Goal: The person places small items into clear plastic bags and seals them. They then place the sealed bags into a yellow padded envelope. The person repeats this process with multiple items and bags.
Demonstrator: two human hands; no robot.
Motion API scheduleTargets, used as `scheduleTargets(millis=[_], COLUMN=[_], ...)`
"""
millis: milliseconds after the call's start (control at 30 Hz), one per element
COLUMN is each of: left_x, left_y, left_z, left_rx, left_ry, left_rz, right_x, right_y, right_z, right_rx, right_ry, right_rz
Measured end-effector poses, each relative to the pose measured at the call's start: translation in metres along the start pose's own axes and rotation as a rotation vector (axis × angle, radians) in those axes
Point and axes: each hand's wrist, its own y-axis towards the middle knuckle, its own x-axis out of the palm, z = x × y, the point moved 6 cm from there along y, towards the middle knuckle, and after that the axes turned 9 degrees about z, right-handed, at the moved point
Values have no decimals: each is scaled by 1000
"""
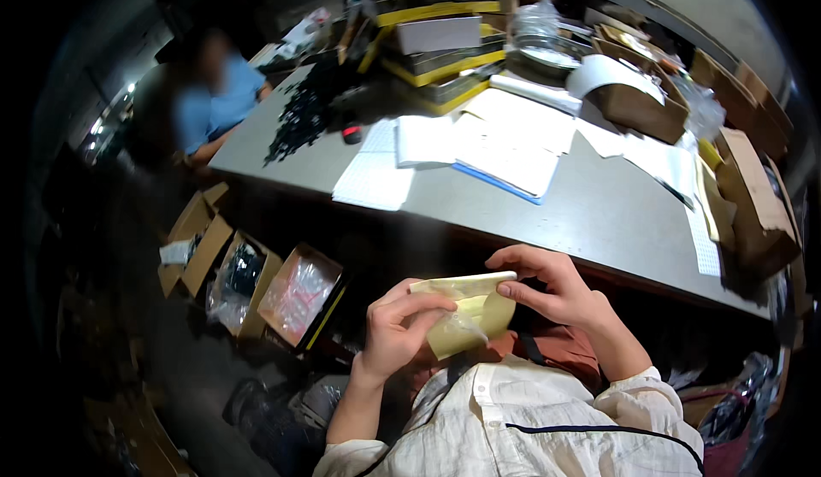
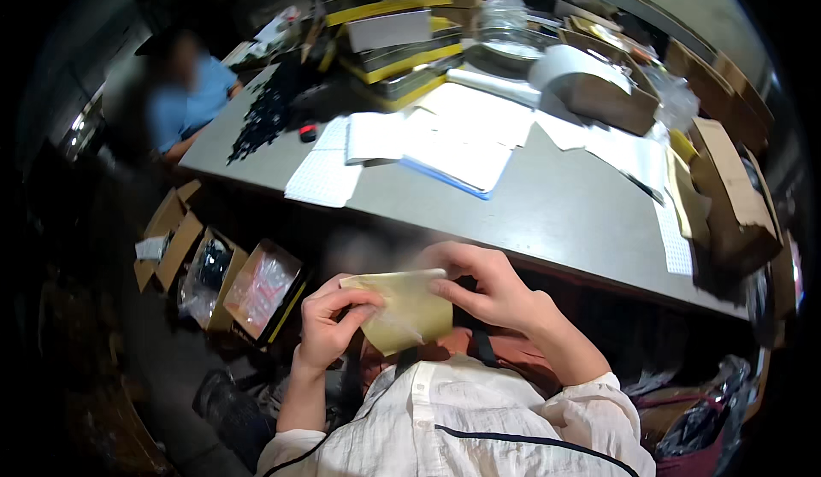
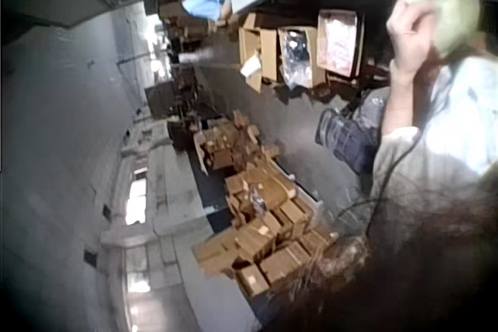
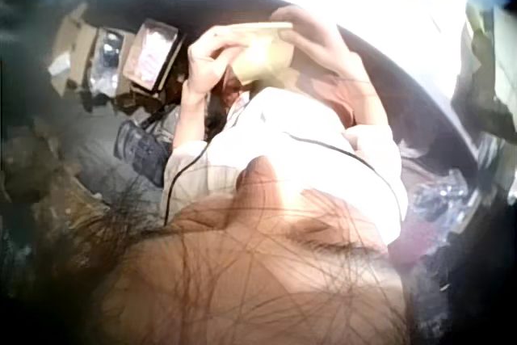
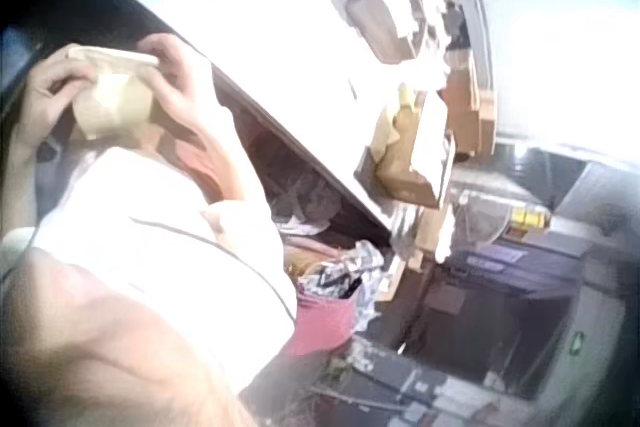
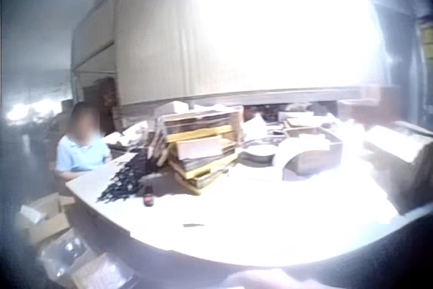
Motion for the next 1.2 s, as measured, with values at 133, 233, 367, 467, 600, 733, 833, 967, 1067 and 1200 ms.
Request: scheduleTargets(millis=[133,233,367,467,600,733,833,967,1067,1200], left_x=[28,42,61,73,89,93,99,99,101,104], left_y=[1,6,15,19,25,28,34,35,35,34], left_z=[-8,-11,-19,-34,-49,-51,-42,-39,-23,-15], left_rx=[-215,-289,-436,-567,-588,-511,-474,-356,-194,-147], left_ry=[-163,-210,-336,-468,-571,-382,-343,-248,-62,-108], left_rz=[-30,-77,-102,-126,-15,76,110,212,206,151], right_x=[-31,-42,-52,-55,-68,-80,-63,-46,-40,-36], right_y=[-26,-38,-50,-55,-51,-52,-51,-57,-59,-60], right_z=[19,21,23,23,13,-2,-11,1,14,34], right_rx=[47,3,-20,-95,-233,-202,-257,-24,205,106], right_ry=[-11,-125,-268,-406,-324,-292,-250,-182,31,77], right_rz=[174,183,216,233,381,461,328,302,313,323])
